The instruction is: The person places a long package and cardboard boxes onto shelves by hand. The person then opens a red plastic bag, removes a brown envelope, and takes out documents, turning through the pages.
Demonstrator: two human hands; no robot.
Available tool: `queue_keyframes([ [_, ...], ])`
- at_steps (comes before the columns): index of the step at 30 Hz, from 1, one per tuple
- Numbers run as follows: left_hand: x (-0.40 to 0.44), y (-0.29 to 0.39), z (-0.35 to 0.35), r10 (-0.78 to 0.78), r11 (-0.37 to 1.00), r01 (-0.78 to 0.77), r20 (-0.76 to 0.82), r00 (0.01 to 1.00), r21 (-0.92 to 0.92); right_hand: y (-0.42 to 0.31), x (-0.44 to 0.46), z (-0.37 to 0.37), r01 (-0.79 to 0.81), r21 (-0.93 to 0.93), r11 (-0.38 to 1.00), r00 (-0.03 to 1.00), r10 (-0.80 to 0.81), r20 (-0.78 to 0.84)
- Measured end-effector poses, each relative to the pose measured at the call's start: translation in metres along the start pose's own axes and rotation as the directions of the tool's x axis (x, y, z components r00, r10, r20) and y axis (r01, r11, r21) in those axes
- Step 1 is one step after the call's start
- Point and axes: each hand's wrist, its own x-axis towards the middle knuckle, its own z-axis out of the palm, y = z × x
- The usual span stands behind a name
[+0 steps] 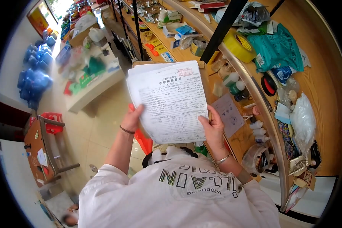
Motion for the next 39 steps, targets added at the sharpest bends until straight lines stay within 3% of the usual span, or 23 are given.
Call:
queue_keyframes([
  [8, 0.0, 0.002, 0.004, -0.023, 1.0, 0.023, -0.037, 0.999, -0.01, 0.001, -0.003, -0.001, 0.028, -0.029, 0.999, 1.0, -0.028, -0.002],
  [12, -0.001, 0.006, 0.01, -0.01, 1.0, 0.01, -0.012, 1.0, 0.004, -0.002, -0.003, -0.004, -0.041, 0.013, 0.999, 0.998, 0.04, 0.042],
  [18, -0.002, 0.007, 0.017, 0.007, 1.0, -0.007, -0.012, 1.0, 0.012, 0.006, -0.003, -0.006, 0.044, 0.026, 0.999, 0.999, -0.044, 0.001],
  [23, -0.004, 0.012, 0.031, -0.012, 0.997, 0.021, -0.11, 0.994, 0.077, 0.012, -0.003, -0.014, -0.154, 0.096, 0.983, 0.988, 0.155, 0.0],
  [34, -0.007, 0.015, 0.035, -0.03, 0.979, 0.048, -0.097, 0.995, 0.196, 0.02, -0.006, -0.018, -0.209, 0.095, 0.973, 0.977, 0.213, -0.031],
  [39, -0.01, 0.023, 0.051, 0.005, 0.994, -0.001, -0.036, 0.999, 0.112, 0.025, -0.006, -0.022, -0.219, 0.126, 0.967, 0.974, 0.224, -0.022],
])
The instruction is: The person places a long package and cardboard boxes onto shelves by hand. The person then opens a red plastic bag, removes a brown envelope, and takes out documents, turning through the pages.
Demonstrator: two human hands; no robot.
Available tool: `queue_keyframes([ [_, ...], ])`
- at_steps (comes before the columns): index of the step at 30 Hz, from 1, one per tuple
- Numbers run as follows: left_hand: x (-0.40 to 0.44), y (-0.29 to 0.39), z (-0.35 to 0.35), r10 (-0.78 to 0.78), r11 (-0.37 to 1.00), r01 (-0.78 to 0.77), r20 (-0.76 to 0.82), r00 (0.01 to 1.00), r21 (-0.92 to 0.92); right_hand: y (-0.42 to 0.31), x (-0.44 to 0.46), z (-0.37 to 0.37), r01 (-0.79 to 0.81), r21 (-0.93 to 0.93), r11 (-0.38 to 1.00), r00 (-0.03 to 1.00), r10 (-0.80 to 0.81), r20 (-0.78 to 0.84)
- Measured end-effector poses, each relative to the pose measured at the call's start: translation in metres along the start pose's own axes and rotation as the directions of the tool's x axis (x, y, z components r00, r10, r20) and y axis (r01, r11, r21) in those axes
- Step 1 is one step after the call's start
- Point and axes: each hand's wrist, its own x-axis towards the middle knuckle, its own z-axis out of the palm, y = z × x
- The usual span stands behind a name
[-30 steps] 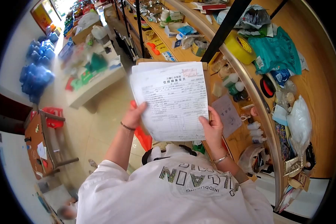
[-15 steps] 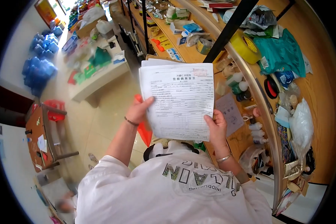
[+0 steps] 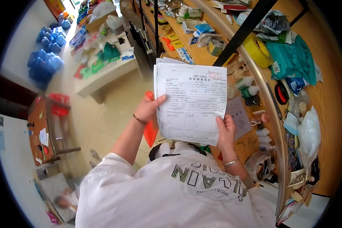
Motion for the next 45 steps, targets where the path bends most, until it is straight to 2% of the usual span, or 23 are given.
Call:
queue_keyframes([
  [5, 0.001, -0.001, 0.001, -0.03, 1.0, 0.03, -0.029, 0.999, -0.005, -0.005, -0.003, 0.001, -0.003, 0.002, 1.0, 1.0, 0.003, -0.008],
  [7, 0.001, 0.002, 0.004, -0.007, 1.0, 0.008, 0.018, 1.0, -0.026, -0.004, -0.003, 0.001, 0.001, 0.004, 1.0, 1.0, -0.001, -0.003],
  [16, 0.003, 0.001, 0.005, 0.005, 0.999, -0.005, 0.004, 1.0, 0.045, -0.007, -0.003, -0.003, 0.049, -0.059, 0.997, 0.999, -0.048, 0.014],
  [19, 0.003, 0.002, 0.008, 0.028, 1.0, -0.028, 0.047, 0.998, -0.003, -0.008, -0.004, -0.005, 0.054, -0.057, 0.997, 0.998, -0.054, 0.014],
  [25, 0.006, 0.002, 0.008, 0.021, 1.0, -0.022, 0.067, 0.998, 0.02, -0.009, -0.005, -0.007, 0.058, -0.067, 0.996, 0.998, -0.057, 0.013],
  [30, 0.007, -0.001, 0.008, 0.005, 1.0, -0.006, 0.044, 0.999, 0.018, -0.007, -0.005, -0.01, 0.046, -0.071, 0.996, 0.999, -0.046, 0.006],
  [35, 0.008, -0.004, 0.006, 0.017, 1.0, -0.018, 0.074, 0.997, 0.006, -0.014, -0.004, -0.001, 0.149, -0.001, 0.989, 0.989, -0.149, -0.006],
  [36, 0.008, -0.005, 0.004, 0.006, 1.0, -0.006, 0.025, 1.0, 0.014, -0.011, -0.002, -0.001, 0.153, -0.002, 0.988, 0.988, -0.153, -0.022],
  [38, 0.008, -0.005, 0.005, -0.004, 1.0, 0.005, -0.009, 1.0, 0.017, -0.006, 0.0, -0.007, 0.1, -0.095, 0.99, 0.995, -0.097, 0.035],
  [39, 0.008, -0.005, 0.006, -0.006, 1.0, 0.006, 0.006, 1.0, 0.007, -0.007, -0.002, -0.007, 0.001, -0.01, 1.0, 0.999, -0.001, 0.042],
  [41, 0.013, -0.014, -0.008, -0.031, 0.998, 0.031, -0.006, 1.0, 0.057, 0.019, 0.006, -0.013, 0.009, -0.036, 0.999, 1.0, -0.009, -0.012],
  [42, 0.013, -0.015, -0.008, -0.029, 0.997, 0.03, -0.02, 0.999, 0.07, 0.019, 0.006, -0.015, -0.14, 0.0, 0.99, 0.989, 0.14, 0.048],
  [43, 0.013, -0.014, -0.007, -0.023, 0.996, 0.026, -0.04, 0.999, 0.086, 0.035, 0.01, -0.016, -0.096, 0.056, 0.994, 0.992, 0.091, 0.087],
  [45, 0.019, -0.015, -0.008, -0.012, 0.996, 0.011, 0.004, 1.0, 0.084, 0.022, 0.009, -0.012, -0.186, 0.155, 0.97, 0.957, 0.143, 0.254],
])
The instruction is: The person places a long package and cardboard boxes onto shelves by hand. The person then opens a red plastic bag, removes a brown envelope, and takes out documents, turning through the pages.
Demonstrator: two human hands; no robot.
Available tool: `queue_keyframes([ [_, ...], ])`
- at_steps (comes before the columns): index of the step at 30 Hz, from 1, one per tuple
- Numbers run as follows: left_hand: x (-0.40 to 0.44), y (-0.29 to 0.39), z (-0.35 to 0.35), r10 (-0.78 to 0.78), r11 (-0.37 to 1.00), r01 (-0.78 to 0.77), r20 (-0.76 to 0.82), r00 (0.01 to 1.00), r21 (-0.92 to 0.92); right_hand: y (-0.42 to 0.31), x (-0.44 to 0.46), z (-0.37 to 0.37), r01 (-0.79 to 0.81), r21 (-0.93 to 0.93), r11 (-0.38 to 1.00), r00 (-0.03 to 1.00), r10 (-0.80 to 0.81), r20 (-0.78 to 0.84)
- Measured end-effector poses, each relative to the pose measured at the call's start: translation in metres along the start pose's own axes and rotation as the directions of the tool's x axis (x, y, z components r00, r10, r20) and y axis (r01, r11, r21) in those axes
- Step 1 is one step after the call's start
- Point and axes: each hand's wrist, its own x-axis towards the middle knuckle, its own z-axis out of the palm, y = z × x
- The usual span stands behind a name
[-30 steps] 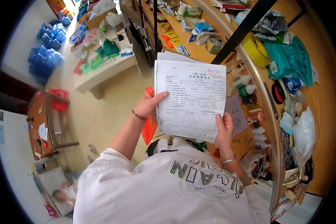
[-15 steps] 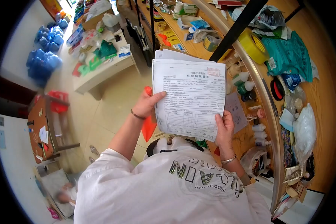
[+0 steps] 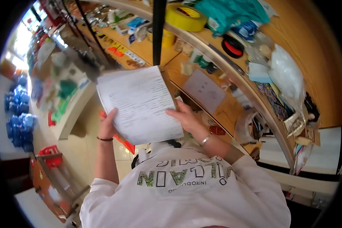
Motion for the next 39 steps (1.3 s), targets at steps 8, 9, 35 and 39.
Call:
queue_keyframes([
  [8, 0.037, -0.021, 0.013, -0.257, 0.942, 0.258, -0.033, 0.966, 0.216, -0.013, 0.002, -0.038, 0.077, -0.121, 0.99, 0.966, -0.104, -0.236],
  [9, 0.04, -0.027, 0.017, -0.289, 0.945, 0.283, 0.015, 0.957, 0.164, -0.017, -0.002, -0.043, 0.031, -0.054, 0.998, 0.968, -0.043, -0.248],
  [35, 0.106, -0.144, 0.099, -0.629, 0.777, 0.629, -0.002, 0.777, -0.034, 0.071, -0.039, -0.108, 0.261, 0.562, 0.785, 0.805, 0.143, -0.575],
  [39, 0.106, -0.152, 0.102, -0.592, 0.805, 0.592, 0.012, 0.806, -0.041, 0.055, -0.045, -0.116, 0.315, 0.396, 0.863, 0.727, 0.049, -0.685],
])
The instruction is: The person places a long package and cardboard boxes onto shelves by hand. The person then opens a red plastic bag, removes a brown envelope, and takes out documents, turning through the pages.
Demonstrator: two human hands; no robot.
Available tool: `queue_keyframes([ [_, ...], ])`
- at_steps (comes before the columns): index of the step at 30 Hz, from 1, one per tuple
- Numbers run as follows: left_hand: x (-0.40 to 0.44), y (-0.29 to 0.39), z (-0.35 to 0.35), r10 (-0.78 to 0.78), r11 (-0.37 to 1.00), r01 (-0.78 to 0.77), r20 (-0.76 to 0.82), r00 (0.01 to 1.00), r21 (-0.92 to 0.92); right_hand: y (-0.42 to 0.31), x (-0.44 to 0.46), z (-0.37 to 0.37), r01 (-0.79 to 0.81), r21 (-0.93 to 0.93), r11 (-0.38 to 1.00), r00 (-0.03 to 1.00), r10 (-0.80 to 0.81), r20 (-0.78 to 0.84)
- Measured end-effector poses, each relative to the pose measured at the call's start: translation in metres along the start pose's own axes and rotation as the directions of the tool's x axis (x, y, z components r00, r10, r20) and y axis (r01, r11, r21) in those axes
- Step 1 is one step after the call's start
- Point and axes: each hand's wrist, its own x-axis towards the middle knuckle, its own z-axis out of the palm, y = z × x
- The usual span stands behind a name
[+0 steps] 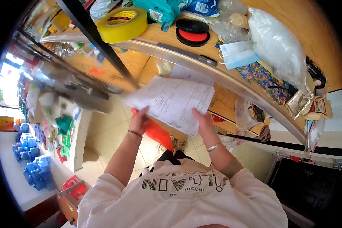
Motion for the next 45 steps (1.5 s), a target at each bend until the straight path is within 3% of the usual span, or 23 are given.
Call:
queue_keyframes([
  [3, 0.013, 0.005, -0.004, -0.022, 0.996, 0.018, -0.046, 0.999, -0.086, -0.025, 0.003, -0.014, 0.039, 0.01, 0.999, 0.999, -0.039, -0.019],
  [5, 0.014, 0.021, 0.009, 0.019, 0.982, -0.021, -0.013, 1.0, -0.188, -0.044, -0.004, -0.019, 0.021, -0.051, 0.998, 0.998, -0.018, 0.057],
  [7, 0.021, 0.024, -0.008, 0.044, 0.995, -0.04, 0.047, 0.998, -0.096, -0.06, -0.014, -0.019, 0.046, -0.101, 0.994, 0.996, -0.039, 0.077],
  [10, 0.011, 0.033, -0.03, 0.063, 0.998, -0.061, 0.214, 0.975, -0.02, -0.081, -0.022, -0.023, 0.063, -0.192, 0.979, 0.988, -0.035, 0.149],
  [11, -0.007, 0.038, -0.03, 0.074, 0.989, -0.024, 0.346, 0.935, -0.145, -0.087, -0.023, -0.027, 0.063, -0.281, 0.958, 0.984, -0.012, 0.179],
  [13, -0.003, 0.042, -0.06, 0.028, 0.999, -0.037, 0.431, 0.902, 0.013, -0.092, -0.024, -0.029, 0.062, -0.37, 0.927, 0.977, 0.019, 0.21],
  [15, -0.007, 0.041, -0.077, -0.005, 0.995, -0.03, 0.358, 0.934, 0.093, -0.09, -0.028, -0.027, 0.092, -0.654, 0.751, 0.96, 0.109, 0.26],
  [17, -0.029, 0.05, -0.066, -0.045, 0.868, -0.144, 0.364, 0.93, 0.476, -0.08, -0.025, -0.023, 0.137, -0.681, 0.719, 0.948, 0.103, 0.3],
  [18, -0.034, 0.048, -0.065, 0.002, 0.82, -0.16, 0.278, 0.961, 0.55, -0.073, -0.024, -0.021, 0.184, -0.705, 0.685, 0.939, 0.09, 0.332],
  [22, -0.065, 0.04, -0.044, 0.202, 0.8, -0.308, 0.252, 0.946, 0.515, -0.047, -0.016, -0.013, 0.16, -0.681, 0.715, 0.965, 0.033, 0.262],
  [27, -0.075, 0.037, -0.043, 0.224, 0.824, -0.297, 0.203, 0.953, 0.483, -0.055, -0.031, 0.024, 0.185, -0.812, 0.553, 0.97, 0.032, 0.243],
  [28, -0.075, 0.036, -0.046, 0.232, 0.844, -0.293, 0.187, 0.955, 0.449, -0.052, -0.029, 0.022, 0.193, -0.812, 0.55, 0.966, 0.039, 0.257],
  [30, -0.074, 0.036, -0.053, 0.244, 0.865, -0.292, 0.165, 0.956, 0.409, -0.049, -0.024, 0.01, 0.062, -0.593, 0.803, 0.965, 0.103, 0.24],
  [34, -0.08, 0.039, -0.062, 0.234, 0.902, -0.26, 0.115, 0.965, 0.345, -0.059, -0.026, 0.01, -0.014, -0.524, 0.851, 0.956, 0.166, 0.244],
  [37, -0.08, 0.042, -0.064, 0.237, 0.93, -0.265, 0.136, 0.962, 0.255, -0.066, -0.028, 0.017, -0.008, -0.425, 0.905, 0.913, 0.18, 0.366],
  [41, -0.062, 0.033, -0.079, 0.242, 0.93, -0.232, -0.001, 0.97, 0.284, -0.065, -0.031, 0.052, 0.087, -0.499, 0.862, 0.895, 0.153, 0.419],
  [43, -0.052, 0.027, -0.08, 0.251, 0.956, -0.231, -0.097, 0.963, 0.18, -0.062, -0.039, 0.077, 0.039, -0.395, 0.918, 0.882, 0.154, 0.445],
  [45, -0.041, 0.023, -0.079, 0.255, 0.957, -0.236, -0.097, 0.962, 0.17, -0.059, -0.052, 0.102, -0.002, -0.345, 0.939, 0.873, 0.17, 0.458],
])
